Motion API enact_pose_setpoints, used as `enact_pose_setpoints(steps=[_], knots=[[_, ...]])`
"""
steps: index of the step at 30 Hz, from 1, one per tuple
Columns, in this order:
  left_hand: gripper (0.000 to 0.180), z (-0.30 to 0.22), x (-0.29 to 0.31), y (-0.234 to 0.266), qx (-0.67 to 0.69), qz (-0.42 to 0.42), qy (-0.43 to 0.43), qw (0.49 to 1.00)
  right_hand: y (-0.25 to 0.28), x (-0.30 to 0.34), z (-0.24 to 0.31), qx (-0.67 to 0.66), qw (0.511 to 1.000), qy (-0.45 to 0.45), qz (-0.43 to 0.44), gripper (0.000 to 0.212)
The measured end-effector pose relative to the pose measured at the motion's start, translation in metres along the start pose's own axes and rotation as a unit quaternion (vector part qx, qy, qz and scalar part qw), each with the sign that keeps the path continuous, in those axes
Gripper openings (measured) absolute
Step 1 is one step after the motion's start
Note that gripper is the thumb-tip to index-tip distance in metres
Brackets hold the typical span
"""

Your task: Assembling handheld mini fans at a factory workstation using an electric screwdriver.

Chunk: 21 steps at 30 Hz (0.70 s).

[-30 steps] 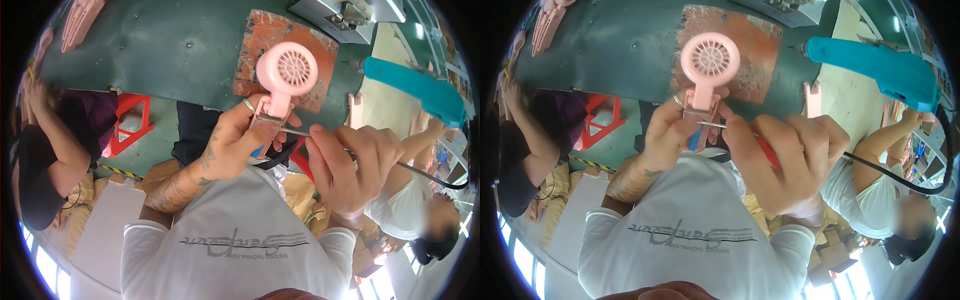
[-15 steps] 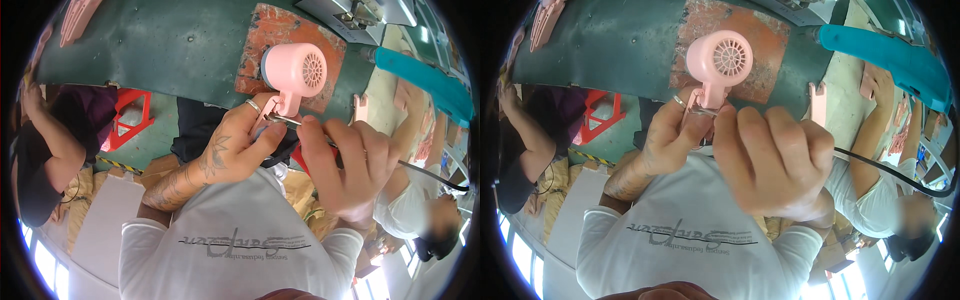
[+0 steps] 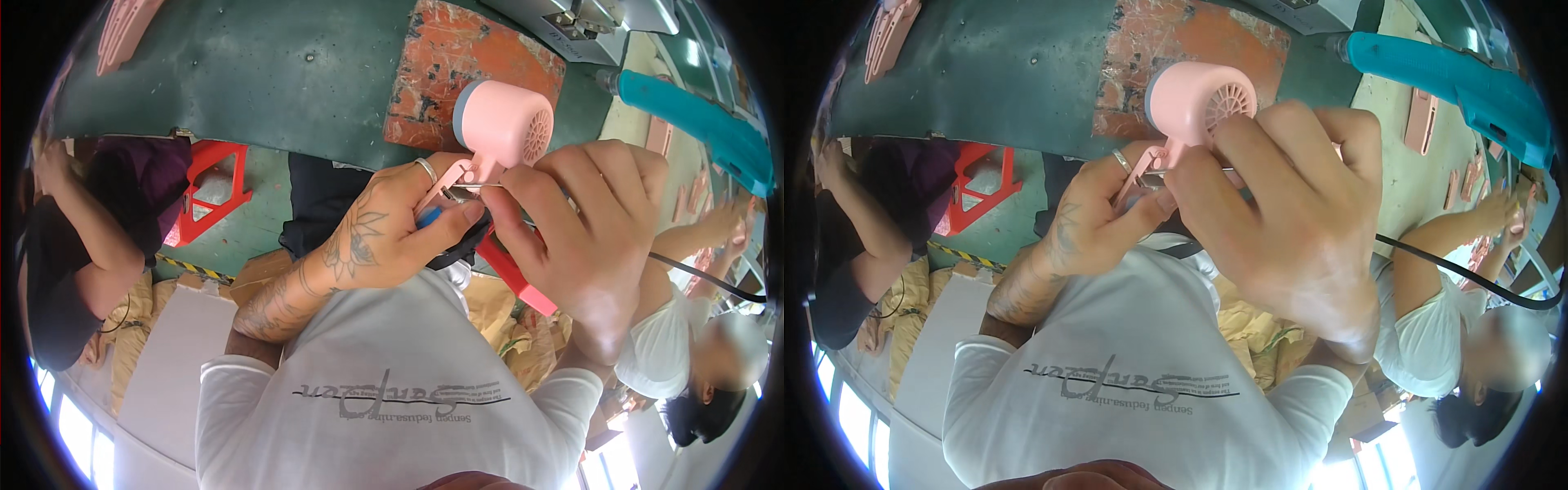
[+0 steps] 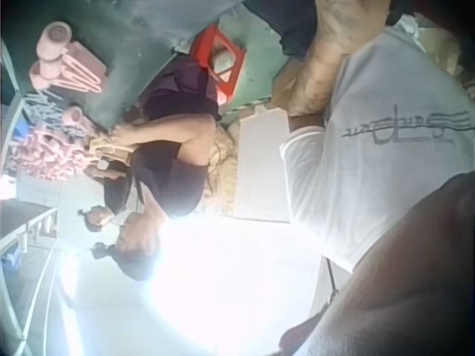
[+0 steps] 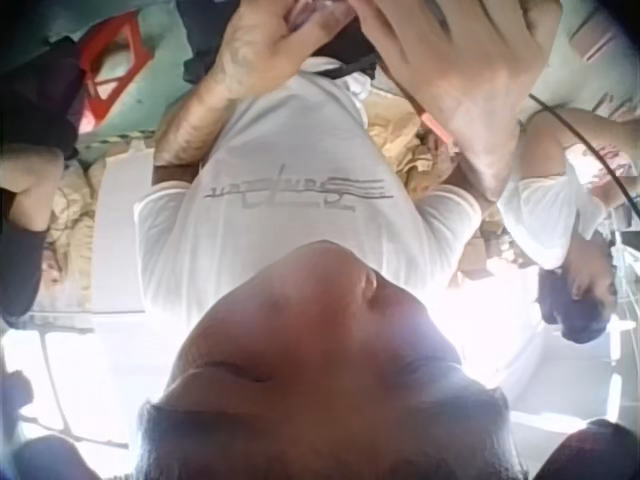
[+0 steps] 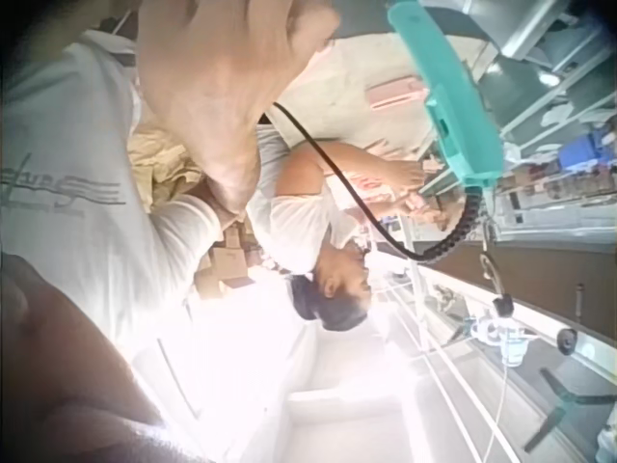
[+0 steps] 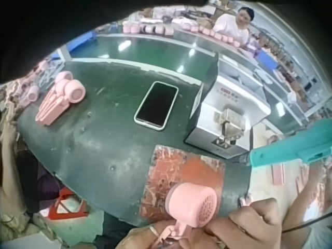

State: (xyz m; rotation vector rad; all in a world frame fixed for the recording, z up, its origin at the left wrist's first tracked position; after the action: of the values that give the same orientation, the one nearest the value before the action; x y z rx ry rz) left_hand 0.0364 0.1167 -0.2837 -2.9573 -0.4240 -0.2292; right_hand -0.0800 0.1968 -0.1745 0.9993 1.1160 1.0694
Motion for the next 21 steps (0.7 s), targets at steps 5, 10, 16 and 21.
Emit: enact_pose_setpoints(steps=[5,10,16,21], knots=[[0.032,0.005,0.003,-0.005,0.06,-0.01,0.008,0.998,0.002,-0.003,-0.008,-0.058,0.998,0.012,-0.01,0.027],[0.036,0.005,0.005,-0.013,0.126,-0.032,0.029,0.991,0.006,0.008,-0.008,-0.13,0.99,-0.04,-0.037,0.035],[0.047,-0.003,0.005,-0.014,0.133,0.015,0.062,0.989,-0.021,0.023,0.004,-0.136,0.987,-0.026,-0.084,0.032],[0.052,-0.003,0.006,-0.018,0.202,-0.004,0.071,0.977,-0.025,0.027,0.007,-0.163,0.974,-0.046,-0.152,0.034]])
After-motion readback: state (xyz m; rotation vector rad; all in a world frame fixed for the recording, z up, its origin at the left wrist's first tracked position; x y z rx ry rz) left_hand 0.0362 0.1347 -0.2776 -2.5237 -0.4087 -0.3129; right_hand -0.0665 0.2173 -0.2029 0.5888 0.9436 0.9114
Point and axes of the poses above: each hand's wrist, its own x-axis away from the middle knuckle, its own y-axis out of the back of the hand, z = x × y, the point moved 5 cm from there along -x, towards the middle knuckle, and after that the axes turned 1 degree about -x, right-handed, at the moved point
